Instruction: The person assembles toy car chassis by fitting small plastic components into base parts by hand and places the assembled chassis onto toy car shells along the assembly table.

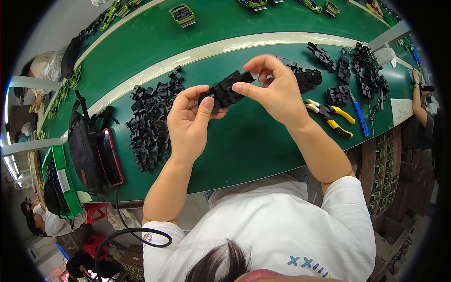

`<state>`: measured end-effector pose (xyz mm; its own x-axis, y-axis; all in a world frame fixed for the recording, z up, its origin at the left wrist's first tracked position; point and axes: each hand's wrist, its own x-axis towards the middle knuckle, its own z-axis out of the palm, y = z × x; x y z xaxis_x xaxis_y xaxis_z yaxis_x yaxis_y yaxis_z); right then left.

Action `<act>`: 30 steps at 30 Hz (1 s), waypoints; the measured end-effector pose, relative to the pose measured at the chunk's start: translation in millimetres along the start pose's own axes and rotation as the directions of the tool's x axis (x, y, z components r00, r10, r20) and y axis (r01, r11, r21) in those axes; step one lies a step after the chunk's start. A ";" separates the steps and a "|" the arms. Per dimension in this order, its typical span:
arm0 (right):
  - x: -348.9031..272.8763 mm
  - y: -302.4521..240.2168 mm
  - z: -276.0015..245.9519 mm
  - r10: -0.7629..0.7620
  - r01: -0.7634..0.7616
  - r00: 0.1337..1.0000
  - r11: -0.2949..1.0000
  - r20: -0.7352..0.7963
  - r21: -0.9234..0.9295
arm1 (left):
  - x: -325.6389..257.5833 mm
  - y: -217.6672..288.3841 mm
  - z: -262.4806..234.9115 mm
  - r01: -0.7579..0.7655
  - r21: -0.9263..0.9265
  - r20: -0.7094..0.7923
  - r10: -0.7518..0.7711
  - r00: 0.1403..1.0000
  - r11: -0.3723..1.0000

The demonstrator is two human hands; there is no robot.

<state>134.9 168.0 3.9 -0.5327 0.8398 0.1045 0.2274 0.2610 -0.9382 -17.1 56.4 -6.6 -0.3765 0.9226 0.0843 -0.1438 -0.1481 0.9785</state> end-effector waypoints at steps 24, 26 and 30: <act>6.4 4.1 -5.7 0.189 -0.276 0.937 0.917 0.293 0.290 | -2.6 3.4 2.1 0.014 0.011 -0.059 -0.013 0.998 1.000; 7.0 7.1 -4.6 0.178 -0.273 0.941 0.901 0.288 0.336 | -4.1 1.6 2.5 -0.031 0.062 -0.046 0.033 0.998 0.998; 6.7 2.6 -5.7 0.190 -0.271 0.944 0.912 0.268 0.308 | -6.3 2.0 2.6 -0.046 0.032 -0.043 0.048 0.998 0.998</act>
<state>136.5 177.1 4.0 -0.6784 0.7151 -0.1684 0.1007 -0.1366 -0.9855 -12.6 51.2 -4.6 -0.4222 0.8982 0.1227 -0.0965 -0.1791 0.9791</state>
